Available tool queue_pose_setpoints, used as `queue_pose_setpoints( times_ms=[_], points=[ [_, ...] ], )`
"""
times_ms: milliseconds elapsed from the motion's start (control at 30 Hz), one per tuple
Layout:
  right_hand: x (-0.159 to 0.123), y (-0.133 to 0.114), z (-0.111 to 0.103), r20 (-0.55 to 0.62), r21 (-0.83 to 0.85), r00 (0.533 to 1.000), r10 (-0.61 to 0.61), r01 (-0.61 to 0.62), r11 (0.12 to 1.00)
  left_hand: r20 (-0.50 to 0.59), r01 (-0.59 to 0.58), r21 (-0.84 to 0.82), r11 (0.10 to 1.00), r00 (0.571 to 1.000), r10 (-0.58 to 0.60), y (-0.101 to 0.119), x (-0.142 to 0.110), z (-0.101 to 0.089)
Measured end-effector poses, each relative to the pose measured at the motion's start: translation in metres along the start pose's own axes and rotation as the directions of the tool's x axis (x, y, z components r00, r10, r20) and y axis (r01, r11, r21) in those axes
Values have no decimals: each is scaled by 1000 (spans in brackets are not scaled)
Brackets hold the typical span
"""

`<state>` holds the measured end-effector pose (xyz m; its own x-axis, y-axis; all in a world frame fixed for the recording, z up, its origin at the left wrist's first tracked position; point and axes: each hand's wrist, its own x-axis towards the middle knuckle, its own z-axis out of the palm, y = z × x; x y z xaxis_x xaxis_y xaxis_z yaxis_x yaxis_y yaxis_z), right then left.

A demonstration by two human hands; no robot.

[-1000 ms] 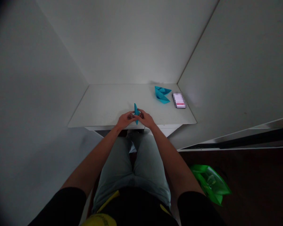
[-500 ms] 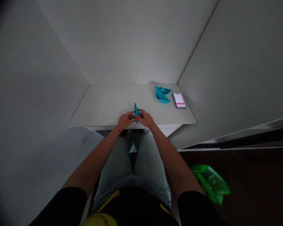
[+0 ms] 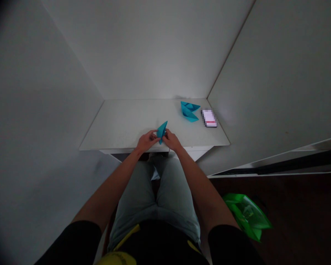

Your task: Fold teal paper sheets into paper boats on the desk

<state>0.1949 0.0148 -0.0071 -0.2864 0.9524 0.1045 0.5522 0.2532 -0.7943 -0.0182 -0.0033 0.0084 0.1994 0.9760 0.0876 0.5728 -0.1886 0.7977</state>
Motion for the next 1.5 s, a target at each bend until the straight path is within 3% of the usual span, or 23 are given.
queue_pose_setpoints(
  times_ms=[567,833,1233,1500],
  points=[
    [-5,-1,-8,15,246,999,-45,40,968,-61,-2,-50,999,998,-1,-6,0,2],
    [-1,4,-4,-37,306,999,32,-19,952,-91,25,-322,946,994,-57,-11,5,2],
    [5,10,2,-139,373,988,69,-13,928,-31,-9,-430,903,1000,-5,-17,7,3],
    [3,2,-6,-85,307,994,69,-40,951,2,43,-251,967,999,-44,-6,7,-5]
  ],
)
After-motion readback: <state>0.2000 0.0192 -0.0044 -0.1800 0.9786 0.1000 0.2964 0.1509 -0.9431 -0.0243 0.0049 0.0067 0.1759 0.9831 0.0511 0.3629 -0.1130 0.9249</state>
